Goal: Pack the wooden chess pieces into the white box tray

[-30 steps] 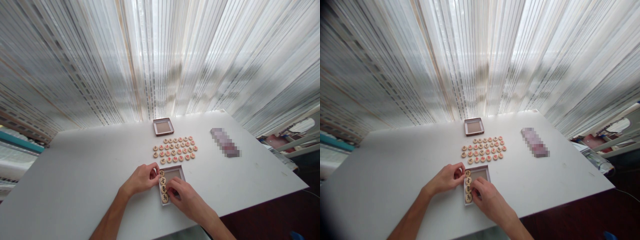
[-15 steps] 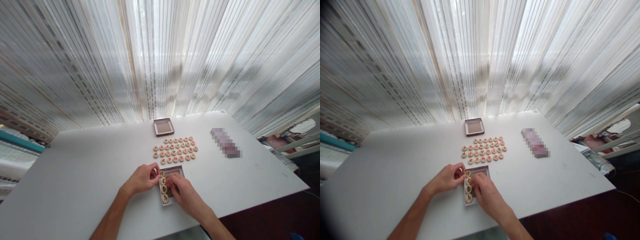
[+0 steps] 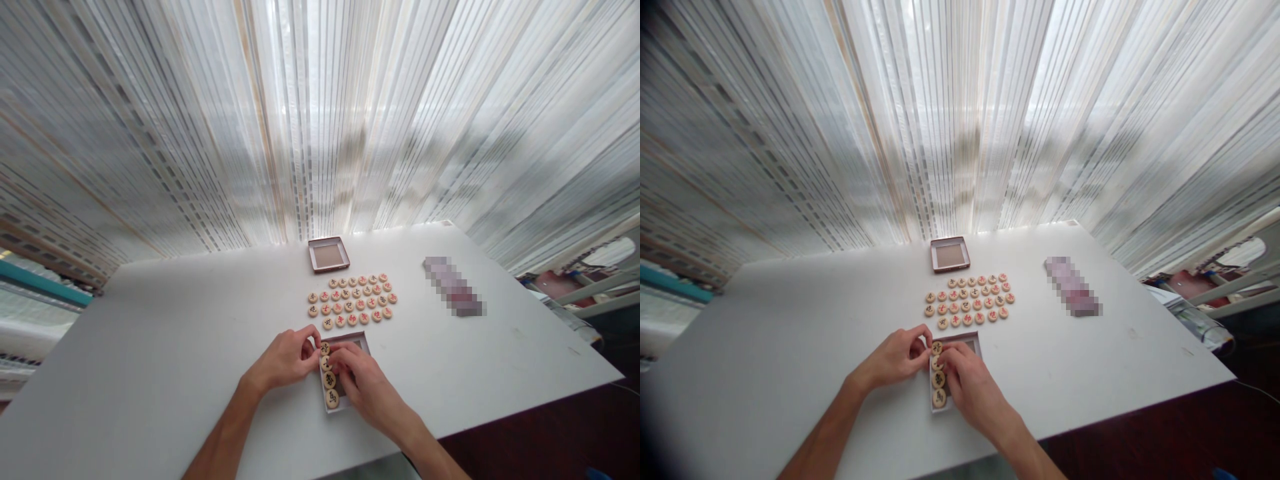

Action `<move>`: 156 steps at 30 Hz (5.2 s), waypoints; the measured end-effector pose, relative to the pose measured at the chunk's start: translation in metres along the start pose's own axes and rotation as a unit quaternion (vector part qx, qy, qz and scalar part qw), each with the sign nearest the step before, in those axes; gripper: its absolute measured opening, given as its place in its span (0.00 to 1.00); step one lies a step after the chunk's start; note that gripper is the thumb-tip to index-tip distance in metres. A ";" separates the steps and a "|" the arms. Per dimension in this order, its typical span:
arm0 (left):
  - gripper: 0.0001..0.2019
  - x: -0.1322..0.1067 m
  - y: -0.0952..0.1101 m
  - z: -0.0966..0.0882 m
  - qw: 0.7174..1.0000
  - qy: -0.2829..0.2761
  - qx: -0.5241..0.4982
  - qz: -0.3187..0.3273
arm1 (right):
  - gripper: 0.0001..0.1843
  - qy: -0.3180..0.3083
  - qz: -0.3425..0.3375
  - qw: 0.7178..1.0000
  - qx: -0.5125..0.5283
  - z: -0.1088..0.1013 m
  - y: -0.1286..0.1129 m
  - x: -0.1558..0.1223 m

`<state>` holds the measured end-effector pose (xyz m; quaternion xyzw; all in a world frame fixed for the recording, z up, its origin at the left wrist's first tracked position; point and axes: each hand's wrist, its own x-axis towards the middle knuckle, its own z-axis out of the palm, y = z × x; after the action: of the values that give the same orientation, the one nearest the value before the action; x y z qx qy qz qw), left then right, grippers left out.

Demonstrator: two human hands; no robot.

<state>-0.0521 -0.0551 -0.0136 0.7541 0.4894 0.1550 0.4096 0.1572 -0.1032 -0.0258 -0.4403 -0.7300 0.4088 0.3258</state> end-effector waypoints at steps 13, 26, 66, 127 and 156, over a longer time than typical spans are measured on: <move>0.07 0.002 -0.003 0.001 0.999 0.010 -0.044 -0.011 | 0.12 0.023 0.007 0.999 -0.028 -0.017 -0.004 -0.008; 0.13 0.012 -0.013 0.005 0.990 0.140 -0.029 -0.001 | 0.12 0.154 -0.002 0.982 -0.110 -0.081 0.046 -0.031; 0.11 0.011 -0.017 0.008 0.984 0.157 -0.077 0.029 | 0.04 0.045 -0.014 0.943 -0.330 -0.099 0.026 0.103; 0.16 0.013 -0.008 0.024 0.922 0.110 -0.369 0.043 | 0.13 0.103 -0.168 0.980 -0.016 -0.021 0.020 0.057; 0.10 0.015 -0.012 0.024 0.945 0.193 -0.258 0.048 | 0.11 0.073 -0.182 0.981 0.010 -0.016 0.027 0.054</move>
<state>-0.0373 -0.0515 -0.0402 0.6007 0.4654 0.4385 0.4800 0.1588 -0.0414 -0.0367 -0.3256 -0.7679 0.3170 0.4514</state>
